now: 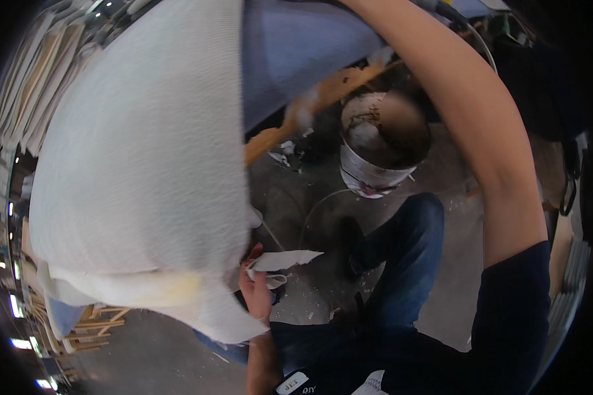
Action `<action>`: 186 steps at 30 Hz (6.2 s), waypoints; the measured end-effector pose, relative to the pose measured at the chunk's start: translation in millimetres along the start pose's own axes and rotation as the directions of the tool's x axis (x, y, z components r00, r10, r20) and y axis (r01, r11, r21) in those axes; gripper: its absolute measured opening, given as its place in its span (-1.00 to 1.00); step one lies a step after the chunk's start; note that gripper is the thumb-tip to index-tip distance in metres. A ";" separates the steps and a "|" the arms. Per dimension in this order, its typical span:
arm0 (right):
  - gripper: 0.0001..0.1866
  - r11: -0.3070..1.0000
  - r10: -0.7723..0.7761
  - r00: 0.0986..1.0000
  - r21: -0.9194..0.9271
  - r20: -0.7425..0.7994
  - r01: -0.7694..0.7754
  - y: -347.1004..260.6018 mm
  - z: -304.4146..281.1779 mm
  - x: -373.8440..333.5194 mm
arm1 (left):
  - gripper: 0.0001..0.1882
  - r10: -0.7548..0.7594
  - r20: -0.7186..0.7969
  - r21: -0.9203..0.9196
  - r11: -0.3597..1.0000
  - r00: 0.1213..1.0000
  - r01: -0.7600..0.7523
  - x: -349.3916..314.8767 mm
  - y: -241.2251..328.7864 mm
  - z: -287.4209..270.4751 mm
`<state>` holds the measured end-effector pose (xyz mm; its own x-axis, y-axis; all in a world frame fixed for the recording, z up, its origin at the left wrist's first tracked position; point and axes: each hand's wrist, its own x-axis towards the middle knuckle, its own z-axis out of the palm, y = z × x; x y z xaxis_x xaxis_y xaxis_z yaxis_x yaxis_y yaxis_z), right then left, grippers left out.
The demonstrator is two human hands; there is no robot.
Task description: The person staples fabric to a cushion using a yellow staple gun, then trims excess fabric with scissors. The person folds and smooths the fabric over the cushion, stacks finished cushions, and handles additional cushions on the table.
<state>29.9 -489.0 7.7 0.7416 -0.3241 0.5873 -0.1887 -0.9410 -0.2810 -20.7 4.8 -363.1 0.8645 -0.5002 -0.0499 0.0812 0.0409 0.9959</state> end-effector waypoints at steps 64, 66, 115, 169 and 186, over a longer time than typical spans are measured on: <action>-0.61 0.971 -0.240 0.955 -0.025 -0.174 0.239 -52.4 -9.3 -65.9 | -0.47 0.706 -0.124 0.872 0.412 0.697 -0.262 157.2 430.8 -393.1; -0.59 0.970 -0.239 0.963 0.006 -0.125 0.242 -53.9 -14.6 -62.6 | -0.46 0.654 -0.023 0.952 0.245 0.756 -0.183 187.7 437.6 -418.6; -0.63 0.927 0.359 0.927 0.078 0.106 -0.367 -122.4 -54.6 -87.9 | -0.44 -0.142 0.018 0.910 -0.409 0.990 -0.075 155.6 424.4 -393.6; -0.40 0.900 0.395 0.865 -0.319 0.309 -0.297 -176.6 9.3 96.4 | -0.26 -0.211 -0.184 0.814 0.515 0.960 0.269 383.8 510.5 -95.7; -0.33 0.378 0.910 0.395 0.139 0.126 -0.915 -214.9 -70.3 85.4 | -0.28 -0.234 -0.142 0.458 0.846 0.962 0.273 381.6 534.2 -143.9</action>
<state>88.5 -321.3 171.6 0.2024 -0.9720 -0.1196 -0.6608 -0.0454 -0.7492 423.9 -39.8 138.9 0.8829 -0.3681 -0.2916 0.0777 -0.4979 0.8637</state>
